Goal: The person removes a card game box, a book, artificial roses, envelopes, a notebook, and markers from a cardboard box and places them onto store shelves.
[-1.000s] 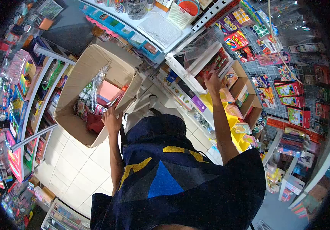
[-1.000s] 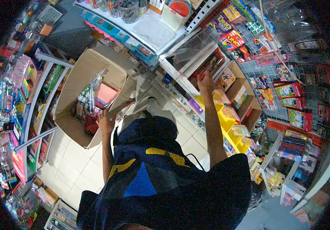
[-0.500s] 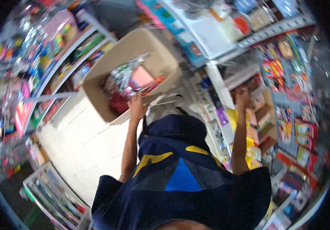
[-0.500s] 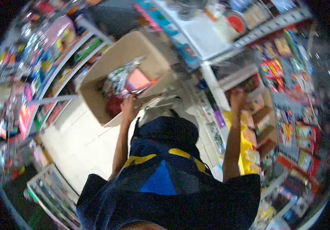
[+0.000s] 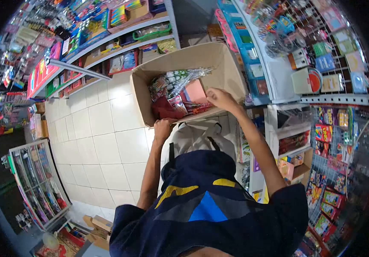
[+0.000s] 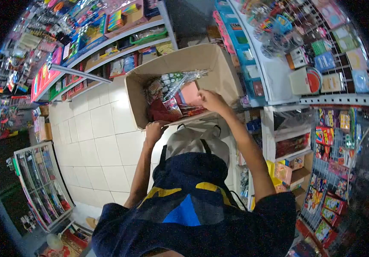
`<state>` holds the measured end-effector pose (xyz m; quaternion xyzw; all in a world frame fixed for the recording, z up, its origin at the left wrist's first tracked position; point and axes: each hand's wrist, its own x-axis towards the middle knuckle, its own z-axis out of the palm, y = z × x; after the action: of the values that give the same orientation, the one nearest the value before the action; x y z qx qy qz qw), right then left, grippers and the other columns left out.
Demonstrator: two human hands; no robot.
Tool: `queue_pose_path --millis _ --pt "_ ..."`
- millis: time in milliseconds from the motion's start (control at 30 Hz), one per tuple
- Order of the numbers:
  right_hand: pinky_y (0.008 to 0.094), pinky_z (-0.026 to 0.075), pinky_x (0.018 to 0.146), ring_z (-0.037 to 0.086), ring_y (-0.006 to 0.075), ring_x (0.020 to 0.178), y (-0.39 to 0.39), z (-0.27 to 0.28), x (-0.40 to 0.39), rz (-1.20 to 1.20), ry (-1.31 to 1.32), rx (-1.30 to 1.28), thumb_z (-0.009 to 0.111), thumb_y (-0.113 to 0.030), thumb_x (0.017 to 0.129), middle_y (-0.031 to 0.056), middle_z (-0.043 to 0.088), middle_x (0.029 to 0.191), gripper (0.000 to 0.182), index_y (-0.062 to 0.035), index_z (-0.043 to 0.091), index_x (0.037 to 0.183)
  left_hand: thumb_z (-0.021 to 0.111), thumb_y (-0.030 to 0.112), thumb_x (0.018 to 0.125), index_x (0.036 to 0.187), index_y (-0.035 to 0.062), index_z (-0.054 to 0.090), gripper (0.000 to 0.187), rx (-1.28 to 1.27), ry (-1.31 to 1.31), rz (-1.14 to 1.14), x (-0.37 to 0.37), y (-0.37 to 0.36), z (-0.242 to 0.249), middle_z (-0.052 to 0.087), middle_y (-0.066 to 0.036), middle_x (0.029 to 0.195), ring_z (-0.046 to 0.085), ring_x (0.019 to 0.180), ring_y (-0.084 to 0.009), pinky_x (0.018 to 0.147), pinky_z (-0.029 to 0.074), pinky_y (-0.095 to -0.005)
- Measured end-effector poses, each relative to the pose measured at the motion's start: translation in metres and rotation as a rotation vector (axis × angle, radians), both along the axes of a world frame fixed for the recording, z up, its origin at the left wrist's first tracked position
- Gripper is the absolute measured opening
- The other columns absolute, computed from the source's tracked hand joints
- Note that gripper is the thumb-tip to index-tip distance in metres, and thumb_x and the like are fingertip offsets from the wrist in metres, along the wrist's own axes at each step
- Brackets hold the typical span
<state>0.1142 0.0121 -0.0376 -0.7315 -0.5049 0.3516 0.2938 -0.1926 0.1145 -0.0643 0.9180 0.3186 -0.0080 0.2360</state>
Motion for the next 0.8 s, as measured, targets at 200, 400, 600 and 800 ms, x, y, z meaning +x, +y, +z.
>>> queue_pose_path --millis 200,400,600,800 --pt "0.0441 0.048 0.085 0.058 0.0336 0.105 0.086 -0.179 -0.002 0.538 -0.351 -0.755 0.081 -0.026 0.063 0.0215 0.058 0.116 0.078 -0.0038 0.041 0.127 0.062 0.020 0.079 0.097 0.0251 0.072 0.021 0.049 0.047 0.017 -0.003 0.001 -0.006 0.069 -0.002 0.090 0.066 0.080 -0.0211 0.073 0.049 -0.0386" --pt "0.0449 0.047 0.088 0.057 0.0340 0.107 0.070 -0.243 -0.021 0.440 -0.192 -0.928 0.079 -0.022 0.062 0.0229 0.055 0.120 0.086 -0.0044 0.035 0.134 0.058 0.017 0.079 0.095 0.0218 0.072 0.022 0.018 -0.062 0.026 -0.002 0.001 -0.008 0.069 -0.003 0.090 0.065 0.082 -0.0211 0.074 0.048 -0.0373" --pt "0.0402 0.048 0.088 0.058 0.0310 0.105 0.076 -0.212 -0.027 0.562 -0.094 -0.912 0.080 -0.031 0.061 0.0178 0.061 0.115 0.070 -0.0060 0.054 0.121 0.059 0.016 0.077 0.095 0.0205 0.072 0.023 0.020 -0.056 0.017 -0.004 0.001 -0.011 0.069 -0.004 0.090 0.064 0.084 -0.0223 0.074 0.047 -0.0375" --pt "0.0404 0.047 0.090 0.058 0.0310 0.106 0.075 -0.222 -0.030 0.668 -0.198 -0.876 0.076 -0.046 0.066 0.0167 0.061 0.115 0.071 -0.0078 0.056 0.122 0.060 0.016 0.076 0.094 0.0195 0.072 0.022 0.003 -0.041 0.017 -0.006 0.003 -0.015 0.068 -0.004 0.090 0.064 0.084 -0.0227 0.074 0.047 -0.0384"
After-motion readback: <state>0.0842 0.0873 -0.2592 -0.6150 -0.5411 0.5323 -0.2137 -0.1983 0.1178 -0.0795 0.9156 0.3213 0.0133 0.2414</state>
